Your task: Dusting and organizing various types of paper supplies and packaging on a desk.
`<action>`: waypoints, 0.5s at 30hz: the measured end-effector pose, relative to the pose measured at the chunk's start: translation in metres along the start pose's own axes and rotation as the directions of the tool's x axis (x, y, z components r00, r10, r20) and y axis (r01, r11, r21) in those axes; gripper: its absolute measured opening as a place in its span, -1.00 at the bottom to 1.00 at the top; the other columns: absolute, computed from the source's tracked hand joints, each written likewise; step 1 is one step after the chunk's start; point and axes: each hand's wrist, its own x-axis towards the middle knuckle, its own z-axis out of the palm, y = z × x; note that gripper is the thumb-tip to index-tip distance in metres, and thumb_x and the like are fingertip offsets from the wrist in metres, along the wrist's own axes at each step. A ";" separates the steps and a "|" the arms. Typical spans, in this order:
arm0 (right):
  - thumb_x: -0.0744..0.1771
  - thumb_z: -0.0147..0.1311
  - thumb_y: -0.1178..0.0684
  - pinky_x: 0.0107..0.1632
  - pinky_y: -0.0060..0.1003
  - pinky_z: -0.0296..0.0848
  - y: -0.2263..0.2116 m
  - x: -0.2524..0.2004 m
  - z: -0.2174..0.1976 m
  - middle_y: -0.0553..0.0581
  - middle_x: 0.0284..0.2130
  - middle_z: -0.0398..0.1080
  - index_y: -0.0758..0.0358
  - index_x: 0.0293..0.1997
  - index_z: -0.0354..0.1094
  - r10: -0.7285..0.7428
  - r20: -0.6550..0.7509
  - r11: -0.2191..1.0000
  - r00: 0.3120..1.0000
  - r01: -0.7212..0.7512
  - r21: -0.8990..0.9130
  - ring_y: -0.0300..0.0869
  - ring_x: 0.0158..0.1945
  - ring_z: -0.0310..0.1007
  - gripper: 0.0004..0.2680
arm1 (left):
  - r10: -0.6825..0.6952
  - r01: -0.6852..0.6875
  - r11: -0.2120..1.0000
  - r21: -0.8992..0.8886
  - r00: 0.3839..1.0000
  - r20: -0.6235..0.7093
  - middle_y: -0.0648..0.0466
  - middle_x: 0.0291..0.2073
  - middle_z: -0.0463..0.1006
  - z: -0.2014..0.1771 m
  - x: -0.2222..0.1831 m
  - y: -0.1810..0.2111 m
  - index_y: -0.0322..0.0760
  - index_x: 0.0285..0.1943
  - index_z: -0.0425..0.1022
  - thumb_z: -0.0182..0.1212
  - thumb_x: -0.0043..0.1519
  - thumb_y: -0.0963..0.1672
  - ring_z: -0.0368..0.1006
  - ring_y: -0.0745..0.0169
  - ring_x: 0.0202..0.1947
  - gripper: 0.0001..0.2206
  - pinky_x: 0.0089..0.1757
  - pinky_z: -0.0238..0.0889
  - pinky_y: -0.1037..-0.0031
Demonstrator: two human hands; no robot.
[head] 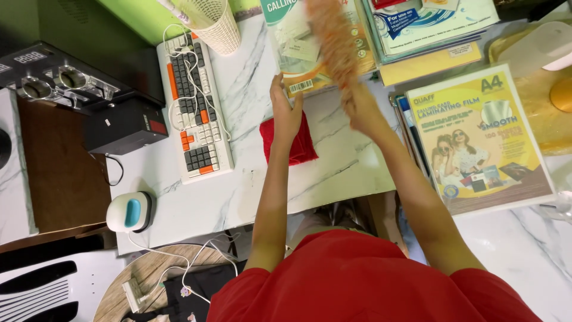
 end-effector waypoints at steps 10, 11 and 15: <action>0.31 -0.08 0.24 -0.40 -0.19 0.43 -0.029 -0.062 -0.072 0.18 -0.13 0.34 0.14 0.42 0.15 0.465 0.246 0.880 0.850 -0.474 -0.027 -0.03 -0.43 0.41 -0.55 | 0.037 -0.036 0.999 0.034 0.999 -0.024 -0.34 0.49 -0.08 0.008 0.013 0.037 -0.38 0.54 0.00 0.21 0.28 -0.25 -0.05 -0.34 0.51 -0.36 0.38 0.03 0.08; 0.31 -0.03 0.26 -0.24 -0.14 0.44 -0.014 -0.064 -0.071 0.27 -0.09 0.33 0.24 0.46 0.13 0.259 0.074 0.958 0.963 -0.246 -0.145 0.05 -0.28 0.41 -0.52 | -0.026 0.027 1.000 -0.008 0.998 0.059 -0.33 0.51 -0.14 0.012 0.015 0.047 -0.35 0.51 0.01 0.20 0.27 -0.23 -0.12 -0.36 0.52 -0.38 0.28 0.19 0.12; 0.33 -0.04 0.34 -0.04 -0.07 0.43 -0.038 -0.054 -0.070 0.42 -0.02 0.30 0.42 0.49 0.09 0.030 -0.192 0.938 0.981 -0.094 -0.332 0.21 -0.06 0.39 -0.52 | 0.190 -0.233 0.945 0.231 0.962 0.195 -0.30 0.53 -0.18 0.047 0.023 0.042 -0.30 0.50 0.09 0.32 0.22 -0.22 -0.09 -0.39 0.50 -0.34 0.38 -0.15 -0.15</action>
